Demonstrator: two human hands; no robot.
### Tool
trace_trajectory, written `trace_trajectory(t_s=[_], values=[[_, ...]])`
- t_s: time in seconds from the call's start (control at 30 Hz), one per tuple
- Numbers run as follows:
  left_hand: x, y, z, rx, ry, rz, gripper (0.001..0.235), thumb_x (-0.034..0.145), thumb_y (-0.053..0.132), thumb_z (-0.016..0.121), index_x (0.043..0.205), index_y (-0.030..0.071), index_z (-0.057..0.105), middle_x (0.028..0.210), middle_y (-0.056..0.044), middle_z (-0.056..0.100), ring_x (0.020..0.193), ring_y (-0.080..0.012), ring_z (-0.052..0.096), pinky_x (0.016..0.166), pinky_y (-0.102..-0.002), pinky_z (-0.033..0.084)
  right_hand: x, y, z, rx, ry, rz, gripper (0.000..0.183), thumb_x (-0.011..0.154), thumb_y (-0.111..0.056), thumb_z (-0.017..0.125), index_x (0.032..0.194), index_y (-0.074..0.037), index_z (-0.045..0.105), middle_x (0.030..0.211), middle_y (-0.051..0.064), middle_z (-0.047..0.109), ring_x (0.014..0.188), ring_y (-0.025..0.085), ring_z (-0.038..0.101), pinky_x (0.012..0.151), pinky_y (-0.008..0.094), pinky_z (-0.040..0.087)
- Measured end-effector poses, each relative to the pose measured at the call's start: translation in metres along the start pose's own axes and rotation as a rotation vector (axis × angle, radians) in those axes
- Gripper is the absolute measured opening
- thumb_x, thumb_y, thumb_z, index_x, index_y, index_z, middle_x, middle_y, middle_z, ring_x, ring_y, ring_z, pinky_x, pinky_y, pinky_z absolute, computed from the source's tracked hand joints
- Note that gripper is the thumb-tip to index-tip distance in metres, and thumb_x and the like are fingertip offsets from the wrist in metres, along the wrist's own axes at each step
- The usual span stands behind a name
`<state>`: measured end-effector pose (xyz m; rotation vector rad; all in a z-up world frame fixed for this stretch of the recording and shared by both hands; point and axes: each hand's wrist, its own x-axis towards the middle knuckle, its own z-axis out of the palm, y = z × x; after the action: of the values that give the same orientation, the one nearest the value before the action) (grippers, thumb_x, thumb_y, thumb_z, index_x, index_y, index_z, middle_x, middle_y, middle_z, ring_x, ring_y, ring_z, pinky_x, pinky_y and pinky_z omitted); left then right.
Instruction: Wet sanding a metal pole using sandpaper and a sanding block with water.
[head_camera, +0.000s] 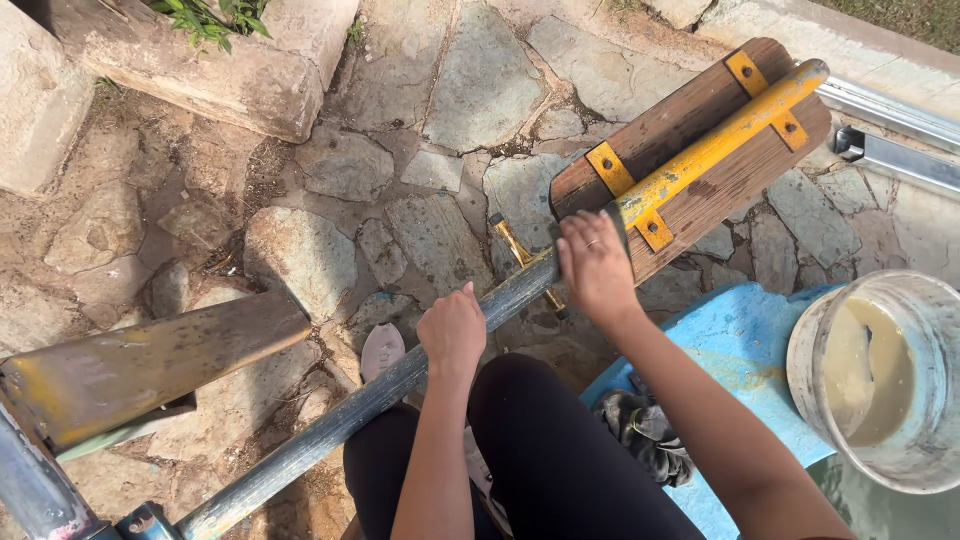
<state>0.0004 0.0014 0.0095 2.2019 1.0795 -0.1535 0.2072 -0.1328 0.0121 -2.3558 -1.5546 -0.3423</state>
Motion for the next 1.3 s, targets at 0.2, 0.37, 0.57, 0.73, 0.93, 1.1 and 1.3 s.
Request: trace_trajectory(t_s=[0.2,0.37,0.57,0.73,0.93,1.1,1.3], values=[[-0.001,-0.001,-0.002,-0.028,-0.003,-0.005,0.065,0.120,0.028,0.030,0.066,0.008,0.060,0.044,-0.006,0.046,0.036,-0.0132,0.042,0.040,-0.028,0.037,0.010,-0.005,-0.017,-0.021,-0.098,-0.018,0.042,0.113,-0.032,0.043,0.123,-0.003,0.070,0.118,0.019,0.073,0.127,0.031,0.064,0.124,0.047,0.035],[0.002,0.002,-0.005,-0.002,-0.003,0.006,0.064,0.120,0.029,0.031,0.066,0.009,0.059,0.044,-0.005,0.045,0.036,-0.0130,0.042,0.041,-0.028,0.038,0.006,-0.042,-0.039,-0.027,-0.095,-0.074,0.040,0.110,-0.034,0.049,0.122,-0.002,0.070,0.116,0.017,0.073,0.125,0.032,0.065,0.119,0.045,0.040],[-0.002,0.001,-0.005,0.007,-0.002,-0.007,0.064,0.120,0.030,0.031,0.066,0.008,0.059,0.045,-0.006,0.046,0.037,-0.0137,0.043,0.041,-0.028,0.039,0.017,-0.013,-0.030,-0.073,-0.045,-0.137,0.039,0.111,-0.033,0.051,0.117,-0.002,0.072,0.110,0.017,0.073,0.119,0.033,0.068,0.115,0.047,0.045],[-0.003,-0.001,-0.004,-0.012,-0.006,-0.004,0.064,0.120,0.029,0.030,0.067,0.008,0.060,0.045,-0.006,0.047,0.037,-0.0138,0.044,0.041,-0.029,0.039,0.013,-0.025,-0.038,0.067,-0.089,-0.162,0.040,0.108,-0.033,0.050,0.119,-0.002,0.072,0.114,0.020,0.074,0.121,0.036,0.067,0.112,0.050,0.046],[0.000,0.001,-0.005,0.019,-0.016,-0.002,0.065,0.120,0.029,0.029,0.070,0.006,0.063,0.047,-0.006,0.049,0.038,-0.0138,0.045,0.042,-0.029,0.040,0.006,-0.063,-0.044,0.004,-0.119,-0.101,0.050,0.109,-0.041,0.050,0.126,0.002,0.070,0.122,0.024,0.072,0.125,0.038,0.065,0.115,0.050,0.043],[0.002,-0.002,0.001,-0.004,-0.017,-0.018,0.066,0.119,0.031,0.028,0.070,0.006,0.064,0.048,-0.009,0.053,0.040,-0.0184,0.052,0.044,-0.033,0.044,0.019,-0.002,-0.036,-0.158,-0.115,-0.010,0.053,0.115,-0.039,0.042,0.127,0.006,0.067,0.120,0.025,0.071,0.131,0.038,0.061,0.119,0.048,0.038],[-0.002,-0.001,-0.005,-0.020,-0.027,-0.025,0.067,0.120,0.031,0.028,0.071,0.004,0.065,0.049,-0.010,0.055,0.041,-0.0198,0.054,0.045,-0.034,0.045,0.017,-0.024,-0.037,-0.005,-0.089,0.022,0.054,0.112,-0.042,0.045,0.130,0.004,0.067,0.131,0.026,0.067,0.139,0.039,0.053,0.123,0.053,0.032]])
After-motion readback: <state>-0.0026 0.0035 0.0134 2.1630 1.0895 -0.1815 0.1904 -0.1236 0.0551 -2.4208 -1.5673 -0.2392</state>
